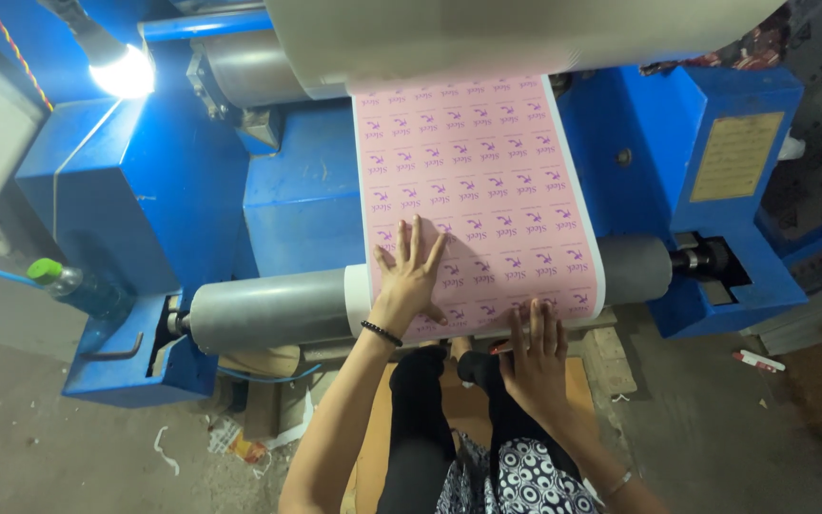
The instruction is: The person operates a blue labeling machine, guiding a continuous pink label sheet with purple text and deer graphics through rollers. The hands smooth and align the labels as they feed onto a gray roller, ensuring proper placement during the process.
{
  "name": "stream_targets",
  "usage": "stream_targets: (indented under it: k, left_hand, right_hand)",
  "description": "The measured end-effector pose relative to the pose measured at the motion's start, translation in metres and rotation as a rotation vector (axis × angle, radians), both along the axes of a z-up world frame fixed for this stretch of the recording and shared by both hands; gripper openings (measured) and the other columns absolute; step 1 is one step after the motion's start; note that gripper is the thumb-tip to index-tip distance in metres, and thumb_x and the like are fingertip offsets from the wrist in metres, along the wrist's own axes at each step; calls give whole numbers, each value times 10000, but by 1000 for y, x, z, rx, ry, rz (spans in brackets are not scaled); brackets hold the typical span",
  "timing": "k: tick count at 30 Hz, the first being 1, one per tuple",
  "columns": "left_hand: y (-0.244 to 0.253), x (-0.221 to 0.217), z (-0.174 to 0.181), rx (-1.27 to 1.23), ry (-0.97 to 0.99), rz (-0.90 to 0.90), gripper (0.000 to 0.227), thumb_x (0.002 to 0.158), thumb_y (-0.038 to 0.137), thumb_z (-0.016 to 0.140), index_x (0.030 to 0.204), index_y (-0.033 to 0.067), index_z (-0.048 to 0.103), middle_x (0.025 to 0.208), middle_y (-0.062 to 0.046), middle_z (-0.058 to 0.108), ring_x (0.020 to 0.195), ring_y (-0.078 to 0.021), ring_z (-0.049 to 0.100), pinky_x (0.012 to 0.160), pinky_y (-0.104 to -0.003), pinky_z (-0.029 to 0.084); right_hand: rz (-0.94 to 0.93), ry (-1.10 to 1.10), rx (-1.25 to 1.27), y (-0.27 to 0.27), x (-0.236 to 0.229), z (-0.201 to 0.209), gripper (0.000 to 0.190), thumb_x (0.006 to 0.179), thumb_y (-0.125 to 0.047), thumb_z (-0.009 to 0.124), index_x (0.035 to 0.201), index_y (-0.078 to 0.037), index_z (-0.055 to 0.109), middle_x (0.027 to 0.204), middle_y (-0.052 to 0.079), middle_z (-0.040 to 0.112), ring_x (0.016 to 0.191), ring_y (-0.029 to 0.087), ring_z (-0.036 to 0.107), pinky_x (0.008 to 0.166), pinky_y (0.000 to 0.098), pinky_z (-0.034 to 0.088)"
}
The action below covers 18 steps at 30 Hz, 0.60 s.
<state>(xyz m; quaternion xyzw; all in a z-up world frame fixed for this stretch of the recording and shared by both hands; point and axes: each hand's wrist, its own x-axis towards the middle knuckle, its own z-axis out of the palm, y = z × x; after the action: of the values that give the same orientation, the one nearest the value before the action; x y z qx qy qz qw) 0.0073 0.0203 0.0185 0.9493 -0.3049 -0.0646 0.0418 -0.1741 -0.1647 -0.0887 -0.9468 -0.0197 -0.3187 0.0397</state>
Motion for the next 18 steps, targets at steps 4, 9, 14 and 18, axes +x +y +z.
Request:
stream_targets:
  k: [4, 9, 14, 18]
  left_hand:
    - [2, -13, -8, 10, 18, 6, 1578, 397, 482, 1005, 1616, 218, 38, 1632, -283, -151, 1498, -490, -143, 1060, -844, 71]
    - [6, -32, -25, -60, -83, 0, 1466, 482, 410, 988, 1619, 227, 81, 1638, -268, -120, 1501, -494, -127, 1062, -851, 55]
    - [9, -49, -37, -59, -388, 11, 1260, 652, 234, 904, 1623, 236, 102, 1647, -260, -100, 1507, -471, -123, 1068, -810, -9]
    - [9, -62, -42, -149, -247, 38, 1199, 699, 186, 852, 1612, 267, 79, 1657, -217, -103, 1521, -422, -134, 1127, -787, -42]
  right_hand:
    - [-7, 264, 19, 6, -16, 25, 880, 820, -365, 660, 1536, -71, 242, 1585, 310, 122, 1483, 453, 148, 1154, 631, 197]
    - [8, 752, -3, 1, -25, 82, 757, 908, -486, 657, 1497, -163, 310, 1632, 296, 135, 1428, 353, 331, 1217, 548, 217]
    - [-25, 720, -62, -16, 18, 144, 951, 835, -512, 703, 1575, -206, 189, 1635, 184, 103, 1482, 337, 244, 1233, 503, 190]
    - [-40, 815, -118, -28, 79, 171, 1342, 639, -582, 842, 1576, -329, -85, 1652, 183, -196, 1532, 354, -103, 1211, 638, 64]
